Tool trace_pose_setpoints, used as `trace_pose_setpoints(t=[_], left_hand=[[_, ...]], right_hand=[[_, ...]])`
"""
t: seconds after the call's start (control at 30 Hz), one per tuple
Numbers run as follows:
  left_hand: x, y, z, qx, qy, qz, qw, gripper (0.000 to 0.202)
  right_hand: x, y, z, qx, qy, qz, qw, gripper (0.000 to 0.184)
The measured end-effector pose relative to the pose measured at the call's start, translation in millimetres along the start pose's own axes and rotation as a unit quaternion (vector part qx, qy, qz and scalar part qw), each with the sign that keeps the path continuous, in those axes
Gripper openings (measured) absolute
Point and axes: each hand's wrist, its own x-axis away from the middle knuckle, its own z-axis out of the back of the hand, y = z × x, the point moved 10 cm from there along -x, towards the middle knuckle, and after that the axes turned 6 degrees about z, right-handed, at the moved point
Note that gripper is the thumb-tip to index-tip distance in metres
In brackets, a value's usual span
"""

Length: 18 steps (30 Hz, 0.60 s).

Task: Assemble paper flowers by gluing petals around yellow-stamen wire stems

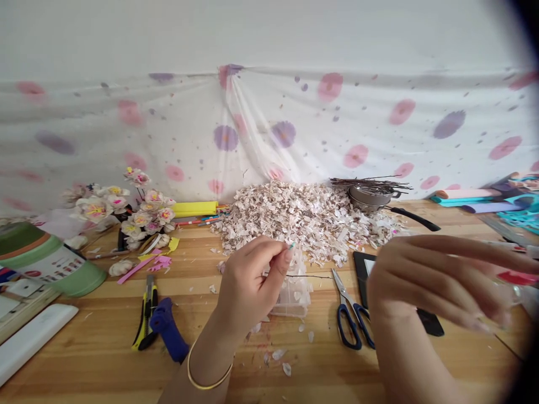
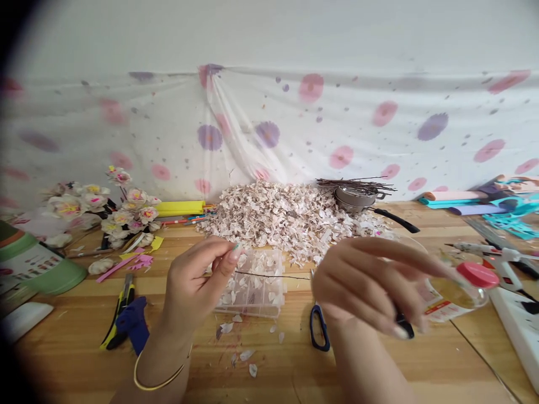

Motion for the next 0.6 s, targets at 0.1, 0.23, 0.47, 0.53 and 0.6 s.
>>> trace_pose_setpoints(t=[0.1, 0.23, 0.47, 0.53, 0.6], left_hand=[[1, 5, -3.8, 0.031, -0.021, -0.007, 0.999, 0.008], [4, 9, -7.5, 0.056, -0.039, -0.029, 0.997, 0.031], [3, 0, -22.1, 0.2, -0.085, 0.011, 0.976, 0.025], [3, -2, -26.1, 0.216, -0.099, 0.032, 0.971, 0.024], [5, -4, -28.4, 0.222, -0.104, 0.051, 0.968, 0.021]], right_hand=[[-6, 16, -18, -0.073, -0.06, -0.039, 0.995, 0.049], [-14, 23, -46, -0.31, -0.147, 0.006, 0.939, 0.048], [-7, 24, -70, -0.531, -0.3, 0.094, 0.787, 0.057], [-6, 25, -70, -0.526, -0.316, 0.096, 0.784, 0.057], [-5, 27, -70, -0.522, -0.322, 0.095, 0.784, 0.058]])
